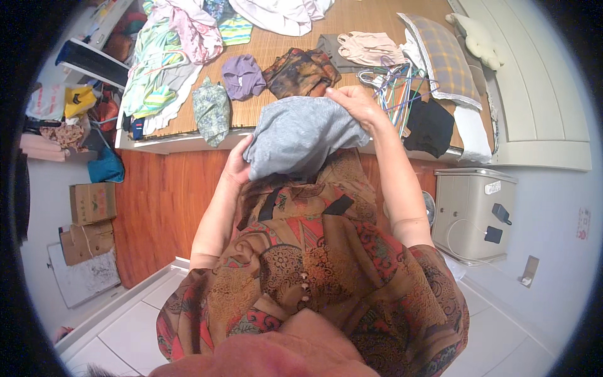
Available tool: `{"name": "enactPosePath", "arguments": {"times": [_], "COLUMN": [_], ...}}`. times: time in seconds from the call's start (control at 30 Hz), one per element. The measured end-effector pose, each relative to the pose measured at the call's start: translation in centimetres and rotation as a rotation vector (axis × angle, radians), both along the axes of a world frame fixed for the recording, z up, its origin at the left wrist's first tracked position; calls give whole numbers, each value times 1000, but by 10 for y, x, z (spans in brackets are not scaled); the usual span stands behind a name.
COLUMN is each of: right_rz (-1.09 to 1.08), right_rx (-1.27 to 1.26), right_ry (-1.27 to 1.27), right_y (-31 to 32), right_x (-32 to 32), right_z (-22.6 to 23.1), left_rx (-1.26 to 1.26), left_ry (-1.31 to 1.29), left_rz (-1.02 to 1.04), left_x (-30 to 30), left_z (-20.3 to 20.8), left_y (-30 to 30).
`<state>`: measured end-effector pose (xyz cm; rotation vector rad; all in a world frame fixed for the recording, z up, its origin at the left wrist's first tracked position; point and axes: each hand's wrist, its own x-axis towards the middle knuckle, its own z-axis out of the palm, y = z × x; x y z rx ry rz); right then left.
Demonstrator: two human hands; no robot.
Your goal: Folding various laundry items including shirts and pants on a bed surface.
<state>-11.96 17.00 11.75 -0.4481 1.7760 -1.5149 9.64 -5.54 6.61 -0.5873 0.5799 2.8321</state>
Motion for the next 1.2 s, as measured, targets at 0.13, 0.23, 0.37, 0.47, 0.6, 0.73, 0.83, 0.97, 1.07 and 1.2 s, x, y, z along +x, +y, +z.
{"name": "enactPosePath", "arguments": {"times": [0.13,0.23,0.37,0.47,0.6,0.73,0.83,0.97,1.07,1.2], "right_rz": [206,361,464,481,369,377,263,212,236,506], "right_rx": [86,111,122,117,62,52,88,99,-121,-335], "right_ry": [75,217,353,436,762,875,1108,1204,668,-140], "right_y": [4,10,15,12,11,14,10,-2,-13,-13], "right_x": [-2,5,14,25,35,52,55,63,78,87], "right_z": [8,19,40,53,41,38,30,24,25,-4], "left_rx": [-271,-466,-619,-659,-655,-673,-572,-511,-533,-579], "left_ry": [297,176,295,493,689,751,649,570,631,646], "left_rz": [-151,-197,-358,-409,-510,-656,-527,-502,-523,-681], "left_x": [4,5,10,7,-4,-13,-8,-7,-7,1], "left_z": [11,20,23,26,29,49,50,47,47,69], "left_y": [1,-5,-25,-10,25,28,32,33,30,22]}}
